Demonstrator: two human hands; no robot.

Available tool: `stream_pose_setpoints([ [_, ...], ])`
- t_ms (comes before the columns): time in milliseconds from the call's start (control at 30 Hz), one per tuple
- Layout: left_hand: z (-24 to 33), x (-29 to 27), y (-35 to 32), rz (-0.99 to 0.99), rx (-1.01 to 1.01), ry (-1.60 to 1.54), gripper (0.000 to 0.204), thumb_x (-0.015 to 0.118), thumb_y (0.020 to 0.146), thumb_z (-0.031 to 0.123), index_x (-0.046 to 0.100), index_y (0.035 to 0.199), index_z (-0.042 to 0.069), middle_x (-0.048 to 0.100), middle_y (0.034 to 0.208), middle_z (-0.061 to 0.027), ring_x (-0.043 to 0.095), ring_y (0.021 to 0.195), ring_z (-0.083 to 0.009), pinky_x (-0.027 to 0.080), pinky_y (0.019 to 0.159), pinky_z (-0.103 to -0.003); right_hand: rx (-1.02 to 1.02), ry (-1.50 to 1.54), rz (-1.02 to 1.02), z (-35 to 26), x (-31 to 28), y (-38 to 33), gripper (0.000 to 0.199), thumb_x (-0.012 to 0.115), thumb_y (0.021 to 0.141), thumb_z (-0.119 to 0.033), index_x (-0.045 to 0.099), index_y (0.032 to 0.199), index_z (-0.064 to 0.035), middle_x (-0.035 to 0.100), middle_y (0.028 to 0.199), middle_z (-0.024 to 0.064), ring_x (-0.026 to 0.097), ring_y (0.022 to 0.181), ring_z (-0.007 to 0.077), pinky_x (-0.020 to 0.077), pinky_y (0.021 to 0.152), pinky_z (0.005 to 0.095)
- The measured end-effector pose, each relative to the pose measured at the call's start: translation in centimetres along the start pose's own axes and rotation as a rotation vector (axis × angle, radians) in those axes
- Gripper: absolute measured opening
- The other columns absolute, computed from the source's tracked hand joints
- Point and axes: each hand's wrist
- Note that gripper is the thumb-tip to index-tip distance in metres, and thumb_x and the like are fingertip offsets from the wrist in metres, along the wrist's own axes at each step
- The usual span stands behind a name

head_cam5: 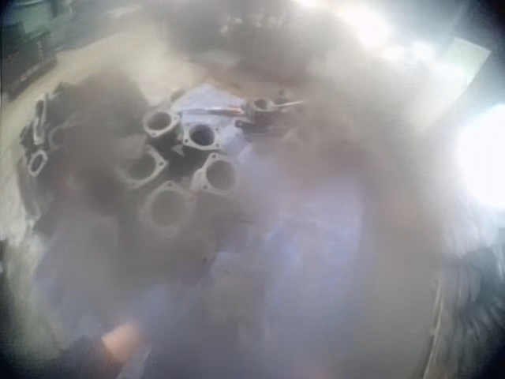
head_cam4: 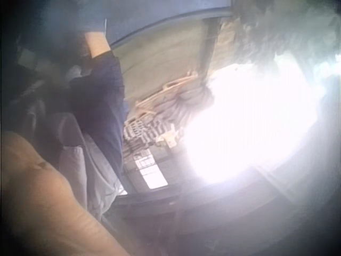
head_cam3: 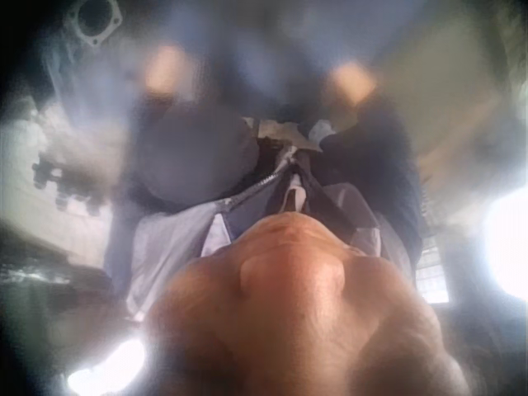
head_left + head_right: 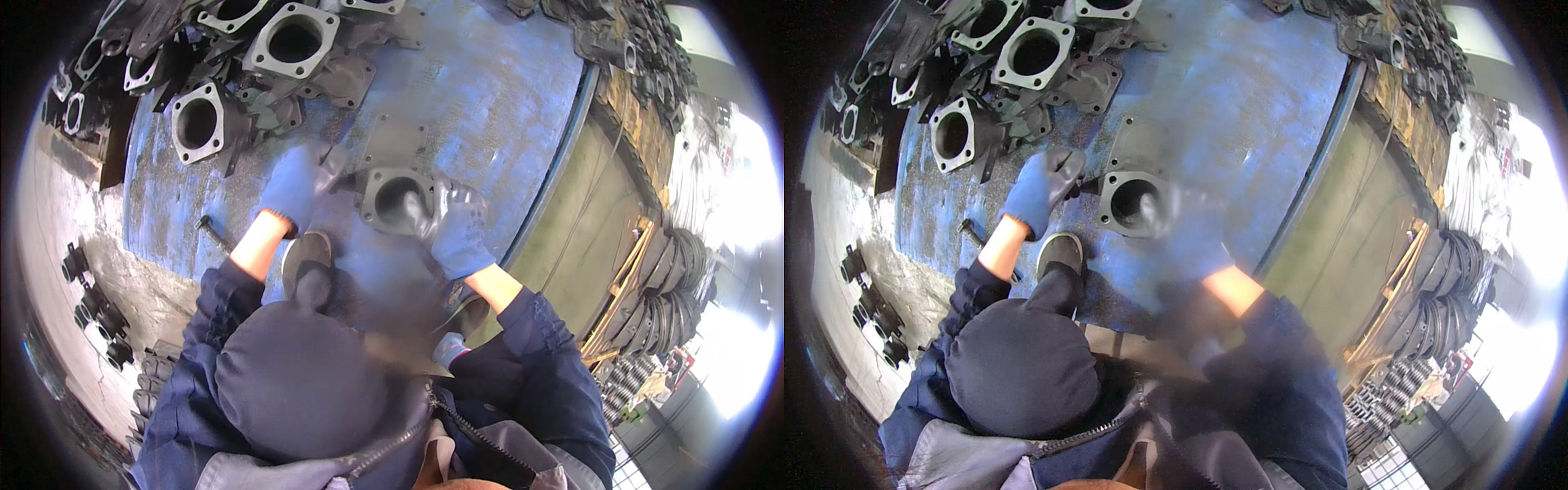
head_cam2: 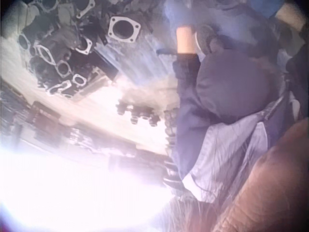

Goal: The person cleans and inspects metal parts on a blue workbench. They use a hammer to tap the parts and apply a substance from a tube to the parts.

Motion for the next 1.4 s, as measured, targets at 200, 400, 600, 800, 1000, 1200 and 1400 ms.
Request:
stream_pose_setpoints([
  [200,-0.7,3.3,6.1,-0.150,0.196,0.504,0.047,0.061,0.088,0.049,0.072,0.091,0.004,0.068,0.093,-0.0243,0.066,0.091,-0.0413,0.051,0.080,-0.049,-0.017,-0.042,0.046,0.8,1.9,-0.2,0.044,0.069,0.083,-0.032,0.063,0.116,-0.0044,0.068,0.096,0.0143,0.064,0.087,0.0337,0.0476,0.080,0.0479],
  [400,1.3,2.9,7.8,-0.377,0.062,0.634,0.041,0.065,0.086,0.042,0.075,0.103,0.007,0.071,0.109,-0.0173,0.068,0.103,-0.0346,0.054,0.089,-0.043,-0.005,0.042,0.016,1.1,2.4,-0.4,0.042,0.070,0.081,-0.028,0.063,0.116,-0.0048,0.067,0.097,0.0140,0.064,0.086,0.0331,0.0472,0.080,0.0458],
  [600,0.7,2.3,6.3,-0.241,0.037,0.574,0.047,0.064,0.084,0.051,0.075,0.093,0.006,0.070,0.098,-0.0201,0.067,0.096,-0.0372,0.053,0.087,-0.046,0.088,0.077,-0.009,1.0,2.7,-0.4,0.040,0.069,0.082,-0.027,0.063,0.114,-0.0045,0.067,0.097,0.0149,0.063,0.085,0.0331,0.0471,0.080,0.0454],
  [800,1.2,3.8,7.1,-0.354,0.022,0.665,0.041,0.063,0.084,0.045,0.076,0.094,0.008,0.071,0.098,-0.0195,0.068,0.097,-0.0368,0.054,0.087,-0.045,0.014,0.049,0.014,1.1,2.5,-0.3,0.039,0.069,0.082,-0.027,0.063,0.113,-0.0035,0.067,0.097,0.0157,0.064,0.087,0.0334,0.0483,0.079,0.0459],
  [1000,2.3,1.9,8.4,-0.334,-0.062,0.781,0.037,0.061,0.088,0.040,0.075,0.108,0.011,0.072,0.109,-0.0148,0.068,0.105,-0.0320,0.054,0.089,-0.044,0.122,0.096,-0.065,1.2,2.8,-0.6,0.040,0.070,0.082,-0.029,0.064,0.112,-0.0036,0.066,0.098,0.0148,0.063,0.089,0.0320,0.0480,0.080,0.0449],
  [1200,3.5,4.2,11.4,-0.059,0.224,0.547,0.042,0.058,0.089,0.045,0.074,0.103,0.009,0.071,0.102,-0.0182,0.069,0.097,-0.0342,0.053,0.085,-0.046,0.013,0.017,0.068,1.6,3.7,-0.7,0.047,0.062,0.087,-0.043,0.065,0.110,-0.0026,0.061,0.077,0.0151,0.061,0.071,0.0327,0.0460,0.069,0.0460],
  [1400,2.6,2.5,11.6,-0.041,-0.028,0.632,0.034,0.057,0.088,0.038,0.075,0.097,0.011,0.072,0.099,-0.0171,0.069,0.095,-0.0352,0.055,0.083,-0.043,0.043,0.080,0.110,1.4,4.1,-0.6,0.050,0.060,0.088,-0.048,0.065,0.109,-0.0028,0.054,0.063,0.0121,0.055,0.059,0.0299,0.0422,0.060,0.0449],
])
Point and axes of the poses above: each hand's wrist, its own y-axis towards the middle knuckle, its own x-axis out of the palm, z = x × y
